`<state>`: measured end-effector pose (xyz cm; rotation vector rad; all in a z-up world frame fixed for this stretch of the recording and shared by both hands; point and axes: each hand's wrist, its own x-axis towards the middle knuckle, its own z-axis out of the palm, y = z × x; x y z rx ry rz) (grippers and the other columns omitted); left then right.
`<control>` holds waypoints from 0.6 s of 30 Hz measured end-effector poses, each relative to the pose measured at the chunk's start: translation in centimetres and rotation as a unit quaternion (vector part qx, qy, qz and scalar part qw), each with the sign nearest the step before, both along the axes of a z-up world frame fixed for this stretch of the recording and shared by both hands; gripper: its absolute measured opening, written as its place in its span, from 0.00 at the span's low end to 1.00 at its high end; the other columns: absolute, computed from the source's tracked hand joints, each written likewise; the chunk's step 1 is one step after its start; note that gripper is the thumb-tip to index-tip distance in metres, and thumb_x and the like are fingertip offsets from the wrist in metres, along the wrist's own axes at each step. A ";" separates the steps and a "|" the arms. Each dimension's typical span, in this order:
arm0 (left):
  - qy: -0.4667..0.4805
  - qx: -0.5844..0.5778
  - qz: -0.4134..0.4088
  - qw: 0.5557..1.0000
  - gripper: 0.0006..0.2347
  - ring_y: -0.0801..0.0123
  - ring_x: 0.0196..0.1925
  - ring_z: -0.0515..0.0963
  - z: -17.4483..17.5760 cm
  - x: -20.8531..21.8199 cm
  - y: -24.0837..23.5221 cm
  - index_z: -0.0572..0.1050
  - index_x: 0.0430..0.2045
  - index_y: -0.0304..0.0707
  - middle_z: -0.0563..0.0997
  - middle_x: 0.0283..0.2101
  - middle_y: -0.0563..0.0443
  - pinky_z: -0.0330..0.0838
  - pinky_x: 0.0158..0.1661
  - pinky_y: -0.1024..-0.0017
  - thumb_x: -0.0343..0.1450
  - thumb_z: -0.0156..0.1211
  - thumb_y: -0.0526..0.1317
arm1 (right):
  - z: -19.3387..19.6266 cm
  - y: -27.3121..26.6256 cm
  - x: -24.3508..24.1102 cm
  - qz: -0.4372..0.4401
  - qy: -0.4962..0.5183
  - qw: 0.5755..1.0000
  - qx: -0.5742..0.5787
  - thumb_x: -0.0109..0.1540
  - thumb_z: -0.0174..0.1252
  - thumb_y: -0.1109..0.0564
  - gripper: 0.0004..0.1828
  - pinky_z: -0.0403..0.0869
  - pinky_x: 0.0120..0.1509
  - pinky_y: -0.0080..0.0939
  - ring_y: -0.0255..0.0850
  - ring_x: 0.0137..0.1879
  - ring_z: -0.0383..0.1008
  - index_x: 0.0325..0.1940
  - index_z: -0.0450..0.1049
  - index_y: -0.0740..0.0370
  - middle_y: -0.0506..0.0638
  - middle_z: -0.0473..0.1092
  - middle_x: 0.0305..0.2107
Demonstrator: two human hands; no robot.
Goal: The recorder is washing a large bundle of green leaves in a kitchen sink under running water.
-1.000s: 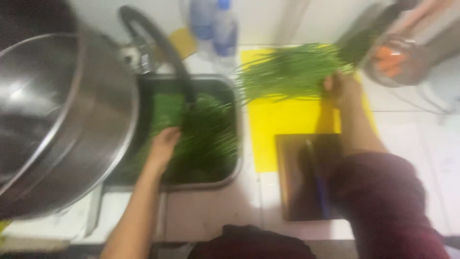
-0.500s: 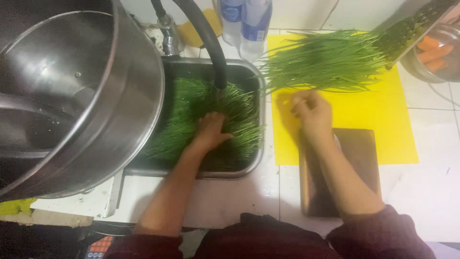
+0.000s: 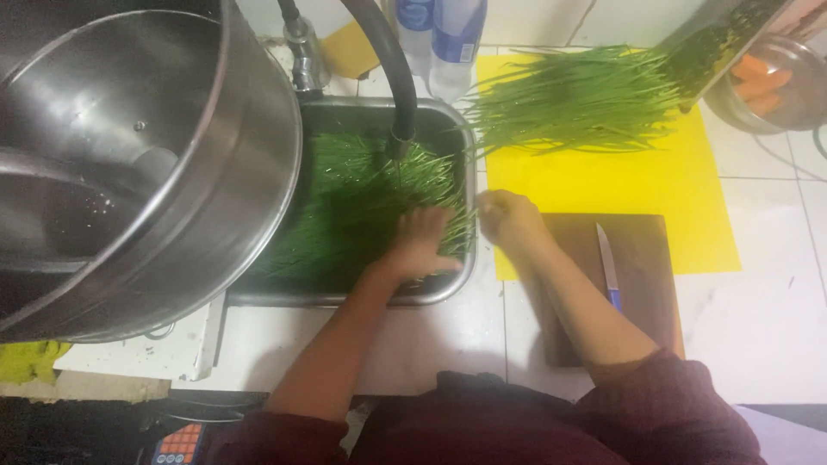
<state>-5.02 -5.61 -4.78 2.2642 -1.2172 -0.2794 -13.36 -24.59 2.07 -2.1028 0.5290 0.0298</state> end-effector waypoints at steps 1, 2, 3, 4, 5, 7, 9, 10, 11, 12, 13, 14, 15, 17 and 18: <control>0.001 -0.001 -0.002 1.000 0.48 0.32 0.65 0.62 0.1 0.0 0.0 0.65 0.61 0.30 0.66 0.64 0.25 0.49 0.58 0.26 0.48 0.86 0.52 | -0.7 0.0 -0.1 -0.002 0.001 1.000 -0.001 0.66 0.54 0.55 0.15 0.76 0.42 0.41 0.39 0.35 0.78 0.54 0.78 0.61 0.53 0.78 0.31; 0.006 0.056 0.014 0.998 0.42 0.39 0.62 0.65 0.3 0.0 0.1 0.67 0.60 0.35 0.68 0.60 0.32 0.55 0.57 0.35 0.53 0.81 0.52 | -1.4 -0.1 -0.2 -0.013 -0.009 0.997 0.079 0.67 0.52 0.56 0.15 0.75 0.39 0.40 0.38 0.33 0.75 0.53 0.79 0.64 0.52 0.76 0.30; 0.009 0.114 0.029 0.993 0.35 0.47 0.60 0.67 0.5 0.2 0.0 0.69 0.58 0.40 0.69 0.56 0.39 0.61 0.56 0.43 0.58 0.77 0.52 | -2.0 -0.2 -0.1 -0.023 -0.019 0.987 0.159 0.68 0.51 0.58 0.15 0.74 0.36 0.40 0.37 0.31 0.73 0.53 0.79 0.66 0.51 0.74 0.28; 0.009 0.112 0.028 0.993 0.35 0.47 0.60 0.67 0.8 -0.2 -0.3 0.69 0.58 0.40 0.69 0.56 0.39 0.61 0.56 0.43 0.58 0.77 0.52 | -2.5 -0.4 -0.2 -0.024 -0.020 0.987 0.158 0.68 0.51 0.58 0.15 0.74 0.36 0.40 0.37 0.31 0.73 0.53 0.79 0.66 0.51 0.74 0.28; -0.009 0.133 0.027 0.991 0.30 0.49 0.59 0.68 1.2 -0.4 -0.7 0.71 0.53 0.39 0.70 0.54 0.40 0.62 0.56 0.45 0.59 0.76 0.51 | -2.8 -0.6 -0.2 -0.011 -0.028 0.980 0.196 0.69 0.49 0.59 0.16 0.73 0.35 0.38 0.35 0.31 0.72 0.53 0.78 0.66 0.49 0.74 0.28; -0.027 0.152 0.026 0.988 0.25 0.51 0.58 0.68 0.6 -0.4 -1.4 0.73 0.47 0.39 0.71 0.52 0.41 0.63 0.56 0.48 0.60 0.75 0.49 | -2.5 -0.2 -0.1 0.002 -0.035 0.972 0.233 0.69 0.47 0.60 0.16 0.72 0.34 0.36 0.34 0.31 0.72 0.54 0.78 0.67 0.48 0.74 0.28; -0.046 0.161 0.112 0.979 0.14 0.52 0.54 0.74 -1.3 0.3 -2.2 0.77 0.42 0.36 0.76 0.49 0.40 0.69 0.52 0.51 0.75 0.63 0.48 | -1.1 1.0 0.1 -0.051 -0.010 0.972 0.228 0.70 0.49 0.59 0.17 0.69 0.35 0.41 0.40 0.32 0.69 0.57 0.77 0.67 0.54 0.72 0.30; -0.047 0.160 0.114 0.979 0.14 0.52 0.54 0.74 -1.2 0.9 -1.6 0.77 0.42 0.36 0.76 0.49 0.40 0.69 0.52 0.51 0.75 0.63 0.48 | -1.8 1.0 0.6 -0.049 -0.012 0.973 0.226 0.70 0.49 0.59 0.17 0.69 0.35 0.41 0.40 0.32 0.69 0.57 0.77 0.67 0.54 0.72 0.30; 0.112 0.025 0.172 0.978 0.13 0.56 0.49 0.76 -1.2 1.5 -0.8 0.75 0.45 0.35 0.78 0.47 0.41 0.70 0.49 0.57 0.74 0.60 0.46 | -2.5 1.0 1.1 -0.029 -0.077 0.971 0.225 0.69 0.49 0.59 0.16 0.72 0.44 0.38 0.38 0.40 0.72 0.58 0.75 0.67 0.53 0.74 0.37; 0.265 -0.113 0.222 0.932 0.14 0.60 0.45 0.79 -1.2 2.2 -0.1 0.74 0.48 0.34 0.80 0.45 0.42 0.71 0.46 0.62 0.74 0.56 0.43 | -3.3 1.0 1.7 -0.008 -0.142 0.964 0.223 0.69 0.49 0.60 0.17 0.75 0.52 0.35 0.36 0.47 0.75 0.60 0.73 0.67 0.51 0.76 0.44; 0.264 -0.113 0.225 0.931 0.14 0.60 0.45 0.79 -1.1 2.7 0.8 0.74 0.48 0.34 0.80 0.45 0.42 0.71 0.46 0.62 0.74 0.56 0.43 | -3.1 1.8 2.4 -0.005 -0.141 0.964 0.224 0.69 0.49 0.60 0.17 0.75 0.52 0.35 0.36 0.47 0.75 0.60 0.73 0.67 0.51 0.76 0.44; 0.359 -0.229 0.200 0.883 0.11 0.62 0.41 0.79 -0.9 3.2 1.6 0.76 0.44 0.33 0.81 0.41 0.43 0.72 0.44 0.63 0.74 0.56 0.42 | -2.9 2.6 3.1 0.026 -0.169 0.962 0.214 0.69 0.51 0.60 0.17 0.73 0.57 0.36 0.37 0.53 0.75 0.61 0.71 0.66 0.51 0.75 0.48; 0.442 -0.339 0.169 0.813 0.10 0.65 0.38 0.80 -0.7 3.8 2.5 0.78 0.41 0.32 0.83 0.37 0.43 0.74 0.42 0.64 0.75 0.55 0.41 | -2.7 3.5 4.0 0.057 -0.198 0.957 0.204 0.69 0.52 0.60 0.18 0.71 0.63 0.36 0.37 0.58 0.74 0.62 0.70 0.65 0.51 0.74 0.52; 0.455 -0.343 0.173 0.804 0.09 0.67 0.38 0.80 0.1 4.3 3.2 0.79 0.39 0.33 0.84 0.36 0.46 0.74 0.42 0.67 0.74 0.56 0.40 | -1.5 5.8 5.4 0.020 -0.145 0.932 0.332 0.67 0.52 0.59 0.17 0.75 0.57 0.36 0.37 0.52 0.76 0.60 0.71 0.62 0.50 0.76 0.49; 0.470 -0.345 0.174 0.794 0.09 0.69 0.38 0.81 0.5 4.6 3.6 0.80 0.37 0.33 0.84 0.35 0.50 0.74 0.42 0.70 0.73 0.57 0.40 | -0.9 7.0 6.2 -0.022 -0.088 0.888 0.451 0.66 0.52 0.57 0.16 0.78 0.51 0.36 0.37 0.47 0.78 0.57 0.73 0.58 0.49 0.77 0.47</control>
